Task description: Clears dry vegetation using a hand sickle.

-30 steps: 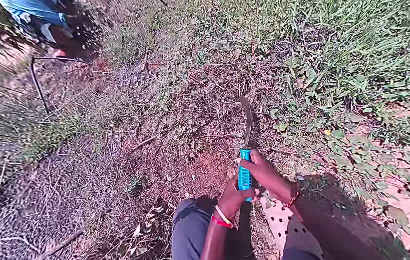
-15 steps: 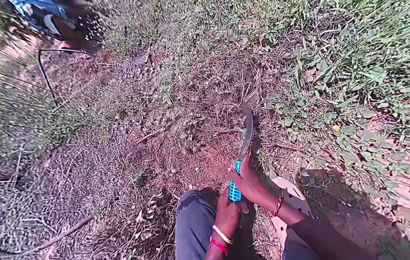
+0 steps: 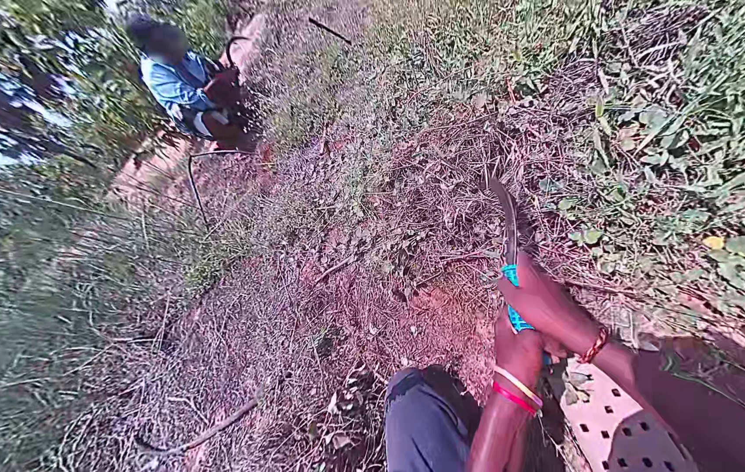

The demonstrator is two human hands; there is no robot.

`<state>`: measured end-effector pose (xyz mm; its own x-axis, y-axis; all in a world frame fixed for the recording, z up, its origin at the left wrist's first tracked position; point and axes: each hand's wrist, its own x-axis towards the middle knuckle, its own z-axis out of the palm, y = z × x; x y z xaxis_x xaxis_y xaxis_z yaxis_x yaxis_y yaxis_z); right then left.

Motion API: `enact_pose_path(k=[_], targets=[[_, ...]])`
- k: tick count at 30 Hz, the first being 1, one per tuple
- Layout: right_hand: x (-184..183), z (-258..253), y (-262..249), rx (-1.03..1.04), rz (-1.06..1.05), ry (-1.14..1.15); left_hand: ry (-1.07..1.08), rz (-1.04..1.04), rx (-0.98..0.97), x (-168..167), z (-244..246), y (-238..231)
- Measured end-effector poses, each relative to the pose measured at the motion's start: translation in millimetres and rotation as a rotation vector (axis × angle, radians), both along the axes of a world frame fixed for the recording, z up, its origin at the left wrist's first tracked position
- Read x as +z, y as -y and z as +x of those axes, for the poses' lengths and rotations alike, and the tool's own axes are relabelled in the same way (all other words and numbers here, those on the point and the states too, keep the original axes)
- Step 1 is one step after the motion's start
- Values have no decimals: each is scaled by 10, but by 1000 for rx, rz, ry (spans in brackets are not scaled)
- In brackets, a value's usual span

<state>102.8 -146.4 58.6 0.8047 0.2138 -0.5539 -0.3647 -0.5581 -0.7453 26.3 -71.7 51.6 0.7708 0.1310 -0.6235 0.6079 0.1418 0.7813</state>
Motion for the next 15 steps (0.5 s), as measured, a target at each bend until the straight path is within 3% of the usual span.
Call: enact_pose_path(k=[3,5,11,15], targets=[[-263,-752,-240,-9,129,20,41,195,-56,-164,-743,-371],[-374,-885,-378,-112,278,26,37,305,-102,-88,-785,-499],[-191,-252,-280,1,243,-49,-22,263,-191,16,-258,-503],[79,22,-156,77,131,-45,-33,124,-195,215,143,-398]])
